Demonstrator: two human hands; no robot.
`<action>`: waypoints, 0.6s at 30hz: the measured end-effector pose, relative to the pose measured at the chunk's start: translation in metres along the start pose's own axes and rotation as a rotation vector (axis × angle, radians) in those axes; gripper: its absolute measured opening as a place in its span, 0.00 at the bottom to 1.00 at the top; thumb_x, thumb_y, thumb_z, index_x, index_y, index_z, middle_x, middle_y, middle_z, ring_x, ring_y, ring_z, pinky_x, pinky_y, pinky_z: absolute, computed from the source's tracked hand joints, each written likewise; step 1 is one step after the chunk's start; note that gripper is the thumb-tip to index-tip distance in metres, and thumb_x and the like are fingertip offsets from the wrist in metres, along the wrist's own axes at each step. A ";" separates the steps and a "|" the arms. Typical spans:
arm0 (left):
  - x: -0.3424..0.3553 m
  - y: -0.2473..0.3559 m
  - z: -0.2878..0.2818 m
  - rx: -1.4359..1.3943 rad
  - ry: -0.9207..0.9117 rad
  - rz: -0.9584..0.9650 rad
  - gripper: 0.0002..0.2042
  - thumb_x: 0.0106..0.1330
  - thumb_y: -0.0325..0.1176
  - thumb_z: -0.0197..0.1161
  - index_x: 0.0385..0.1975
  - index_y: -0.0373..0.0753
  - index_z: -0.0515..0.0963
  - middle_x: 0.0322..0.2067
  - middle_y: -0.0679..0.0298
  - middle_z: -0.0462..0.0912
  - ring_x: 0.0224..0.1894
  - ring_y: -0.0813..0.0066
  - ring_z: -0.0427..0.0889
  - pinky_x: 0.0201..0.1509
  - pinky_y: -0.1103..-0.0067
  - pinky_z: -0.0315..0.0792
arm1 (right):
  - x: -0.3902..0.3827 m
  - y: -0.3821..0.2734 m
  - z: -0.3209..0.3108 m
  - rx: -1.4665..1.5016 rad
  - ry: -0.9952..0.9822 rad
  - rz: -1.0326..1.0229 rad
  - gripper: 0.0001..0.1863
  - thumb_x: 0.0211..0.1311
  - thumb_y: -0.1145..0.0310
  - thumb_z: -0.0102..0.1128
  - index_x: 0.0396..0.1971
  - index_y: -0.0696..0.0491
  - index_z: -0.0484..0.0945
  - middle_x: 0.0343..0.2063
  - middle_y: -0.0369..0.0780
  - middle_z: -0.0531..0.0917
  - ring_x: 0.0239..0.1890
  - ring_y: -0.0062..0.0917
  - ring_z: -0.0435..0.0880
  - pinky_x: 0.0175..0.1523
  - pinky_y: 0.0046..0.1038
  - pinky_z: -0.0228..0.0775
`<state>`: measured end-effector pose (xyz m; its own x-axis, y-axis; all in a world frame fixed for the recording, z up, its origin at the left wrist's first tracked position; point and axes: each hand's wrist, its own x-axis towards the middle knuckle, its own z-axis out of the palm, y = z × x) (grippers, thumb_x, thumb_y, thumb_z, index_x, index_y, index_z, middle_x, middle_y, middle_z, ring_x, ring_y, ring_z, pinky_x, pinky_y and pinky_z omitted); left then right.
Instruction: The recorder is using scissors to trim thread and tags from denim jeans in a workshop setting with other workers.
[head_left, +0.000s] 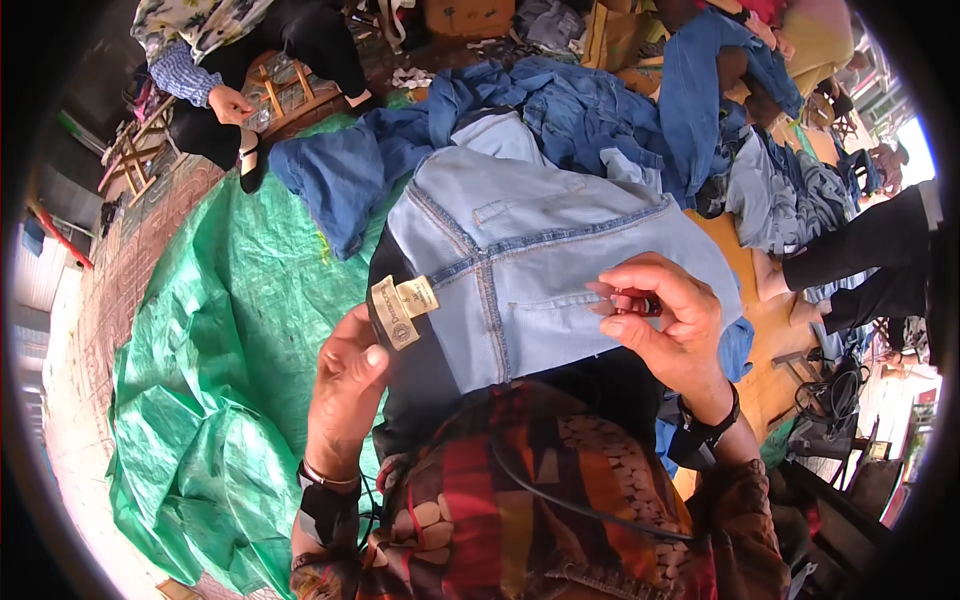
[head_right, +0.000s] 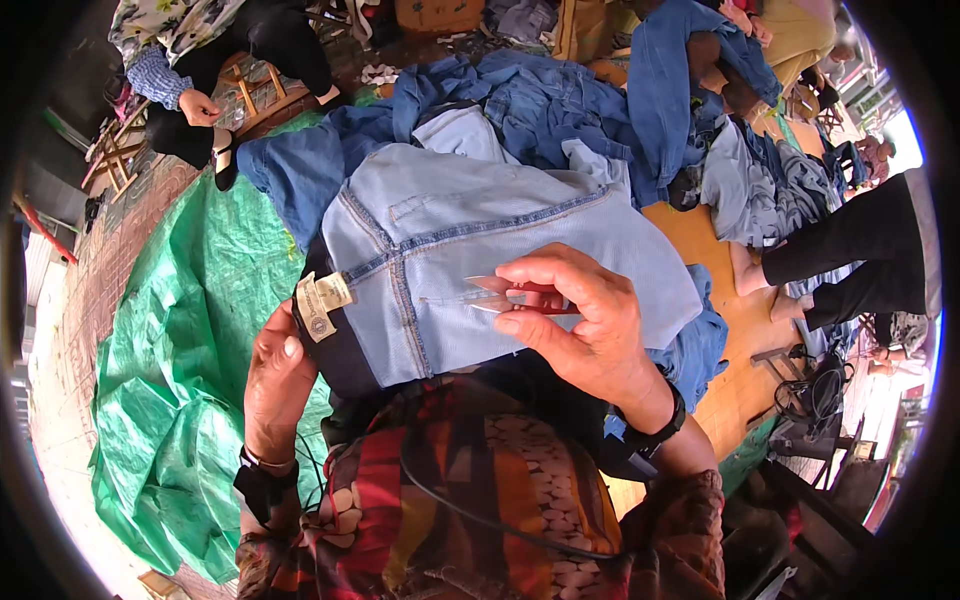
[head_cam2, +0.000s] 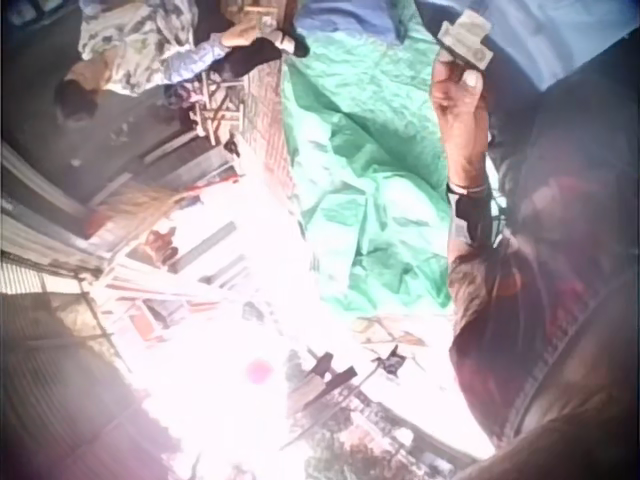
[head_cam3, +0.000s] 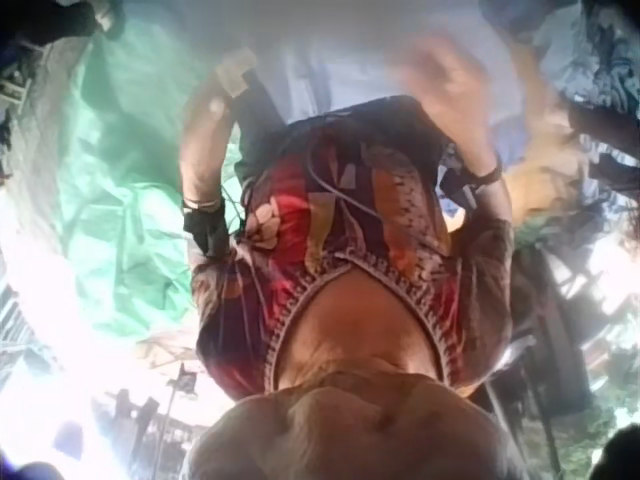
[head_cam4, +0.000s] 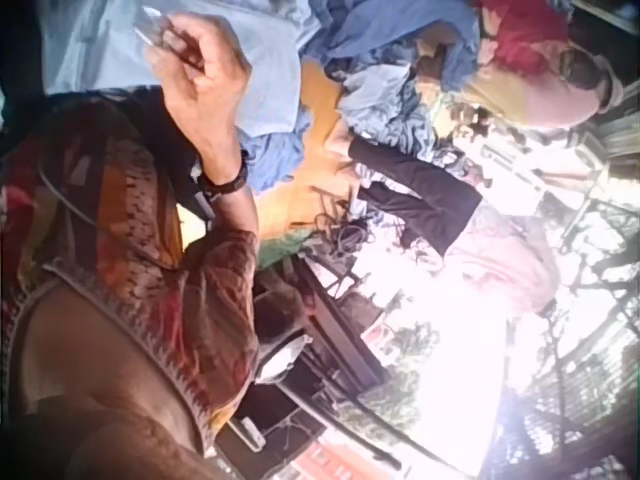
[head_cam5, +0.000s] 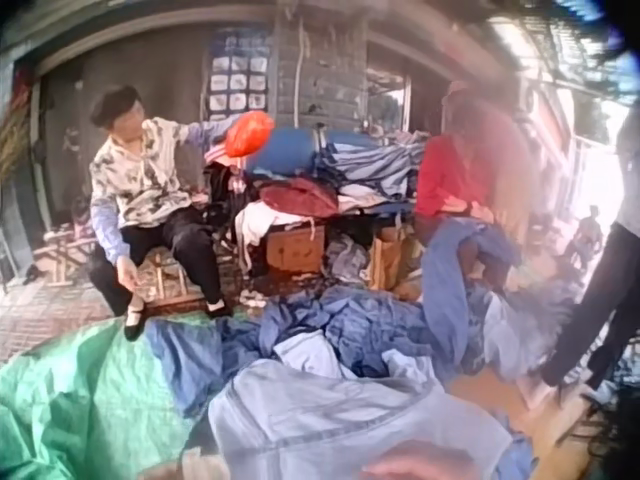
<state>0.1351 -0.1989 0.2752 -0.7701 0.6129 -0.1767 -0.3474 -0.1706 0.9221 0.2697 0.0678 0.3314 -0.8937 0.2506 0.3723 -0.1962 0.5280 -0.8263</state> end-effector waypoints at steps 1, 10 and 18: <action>-0.003 -0.002 0.007 -0.226 -0.044 -0.006 0.30 0.53 0.40 0.66 0.54 0.34 0.65 0.47 0.61 0.74 0.48 0.72 0.73 0.51 0.78 0.66 | 0.001 -0.001 0.001 0.003 -0.019 -0.009 0.16 0.47 0.74 0.67 0.38 0.57 0.76 0.31 0.37 0.80 0.30 0.16 0.78 0.33 0.16 0.72; 0.014 -0.050 0.008 -0.710 -0.360 -0.214 0.37 0.47 0.38 0.69 0.59 0.41 0.59 0.51 0.63 0.69 0.55 0.66 0.68 0.61 0.69 0.60 | 0.009 -0.007 0.008 0.060 -0.056 -0.005 0.15 0.48 0.75 0.67 0.38 0.57 0.76 0.33 0.37 0.80 0.33 0.16 0.78 0.36 0.18 0.73; 0.025 -0.052 0.035 -0.686 -0.243 -0.153 0.31 0.52 0.28 0.64 0.58 0.39 0.59 0.52 0.59 0.69 0.55 0.61 0.69 0.60 0.65 0.62 | 0.010 -0.007 0.011 -0.050 -0.142 0.039 0.14 0.49 0.76 0.65 0.37 0.56 0.75 0.33 0.38 0.80 0.32 0.21 0.79 0.35 0.21 0.74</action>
<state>0.1525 -0.1478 0.2349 -0.5736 0.8085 -0.1312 -0.7589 -0.4643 0.4567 0.2573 0.0580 0.3362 -0.9490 0.1562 0.2740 -0.1433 0.5605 -0.8157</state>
